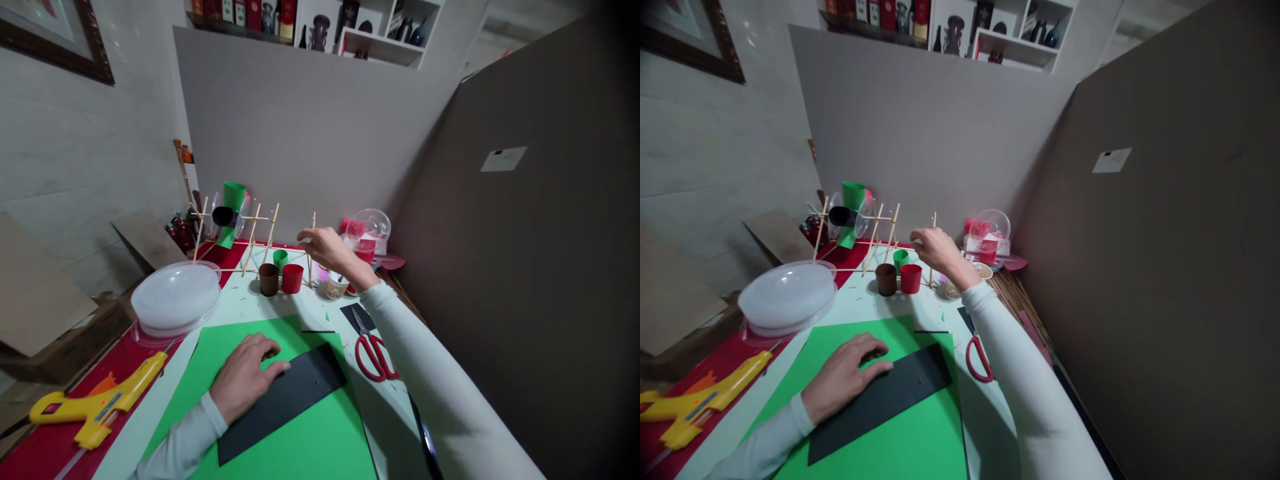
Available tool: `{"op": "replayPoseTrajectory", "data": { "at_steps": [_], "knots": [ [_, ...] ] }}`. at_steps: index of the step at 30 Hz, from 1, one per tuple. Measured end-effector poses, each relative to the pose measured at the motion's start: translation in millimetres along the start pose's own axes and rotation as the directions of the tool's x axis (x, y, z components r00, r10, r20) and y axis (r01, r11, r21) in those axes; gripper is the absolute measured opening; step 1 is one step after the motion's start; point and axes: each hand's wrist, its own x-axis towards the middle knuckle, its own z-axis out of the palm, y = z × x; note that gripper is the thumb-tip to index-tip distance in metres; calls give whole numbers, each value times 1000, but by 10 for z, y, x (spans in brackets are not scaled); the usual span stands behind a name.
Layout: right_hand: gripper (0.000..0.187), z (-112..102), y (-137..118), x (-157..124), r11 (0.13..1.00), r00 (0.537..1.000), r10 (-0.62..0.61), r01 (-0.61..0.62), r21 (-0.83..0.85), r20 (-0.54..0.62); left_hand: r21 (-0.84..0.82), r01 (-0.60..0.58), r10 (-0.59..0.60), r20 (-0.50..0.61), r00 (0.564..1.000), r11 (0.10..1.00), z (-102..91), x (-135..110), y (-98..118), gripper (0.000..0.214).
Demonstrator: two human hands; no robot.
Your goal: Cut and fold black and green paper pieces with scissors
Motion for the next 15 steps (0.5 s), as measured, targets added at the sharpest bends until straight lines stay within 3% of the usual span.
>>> {"op": "replayPoseTrajectory", "data": {
  "at_steps": [5,8,11,15],
  "knots": [
    [19,-357,-76,-702,994,988,69,-57,90,-140,121,-42,30,103,994,992,16,-64,73,37],
    [22,-394,-168,-1187,984,977,145,-126,128,-154,141,-83,60,159,985,986,33,-71,79,28],
    [22,-204,-295,-1568,974,980,192,-182,138,-58,137,-121,93,195,976,983,62,-48,52,23],
    [20,242,-448,-1828,975,971,190,-203,85,145,139,-146,116,201,973,980,68,-38,29,22]
  ]
}}
